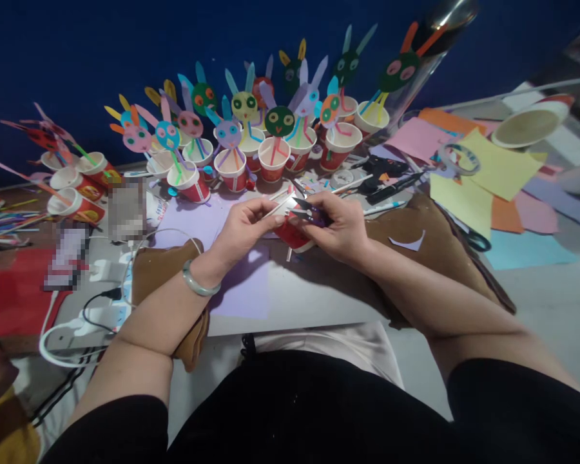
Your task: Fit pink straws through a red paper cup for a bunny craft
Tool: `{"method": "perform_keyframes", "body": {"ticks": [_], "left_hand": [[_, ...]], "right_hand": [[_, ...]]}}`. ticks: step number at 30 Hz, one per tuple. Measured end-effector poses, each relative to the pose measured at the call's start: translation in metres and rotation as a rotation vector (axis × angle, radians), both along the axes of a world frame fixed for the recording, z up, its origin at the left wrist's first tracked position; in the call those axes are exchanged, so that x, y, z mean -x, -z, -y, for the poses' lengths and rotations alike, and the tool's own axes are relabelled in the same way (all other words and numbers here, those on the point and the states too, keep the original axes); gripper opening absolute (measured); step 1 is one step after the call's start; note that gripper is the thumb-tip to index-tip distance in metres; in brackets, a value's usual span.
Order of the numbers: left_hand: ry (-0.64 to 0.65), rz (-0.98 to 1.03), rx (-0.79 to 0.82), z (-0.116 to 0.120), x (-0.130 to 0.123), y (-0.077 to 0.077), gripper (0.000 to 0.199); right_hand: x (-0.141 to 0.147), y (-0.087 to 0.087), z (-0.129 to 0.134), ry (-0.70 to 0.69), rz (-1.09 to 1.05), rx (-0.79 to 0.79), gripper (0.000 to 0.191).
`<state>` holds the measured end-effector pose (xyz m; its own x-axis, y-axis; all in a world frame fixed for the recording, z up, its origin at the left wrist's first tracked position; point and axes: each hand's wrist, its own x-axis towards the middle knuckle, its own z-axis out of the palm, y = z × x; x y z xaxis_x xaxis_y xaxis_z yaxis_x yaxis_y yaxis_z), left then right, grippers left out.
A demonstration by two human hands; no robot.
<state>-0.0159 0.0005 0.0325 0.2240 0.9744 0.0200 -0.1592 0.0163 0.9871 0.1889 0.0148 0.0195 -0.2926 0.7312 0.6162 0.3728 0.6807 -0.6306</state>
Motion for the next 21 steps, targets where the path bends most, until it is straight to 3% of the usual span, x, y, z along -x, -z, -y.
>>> {"method": "perform_keyframes", "body": {"ticks": [4, 11, 21], "left_hand": [[0.044, -0.012, 0.0, 0.0017, -0.0002, 0.003, 0.037], [0.038, -0.144, -0.121, -0.0005, 0.0036, 0.0047, 0.04], [0.026, -0.271, -0.331, -0.0003, 0.0059, 0.0019, 0.042]], "right_hand": [[-0.0031, 0.0044, -0.0014, -0.04, 0.056, -0.172, 0.01], [-0.0082, 0.0084, -0.0019, 0.02, 0.308, -0.466, 0.016], [-0.0083, 0.0074, 0.0013, 0.056, 0.455, -0.426, 0.021]]}}
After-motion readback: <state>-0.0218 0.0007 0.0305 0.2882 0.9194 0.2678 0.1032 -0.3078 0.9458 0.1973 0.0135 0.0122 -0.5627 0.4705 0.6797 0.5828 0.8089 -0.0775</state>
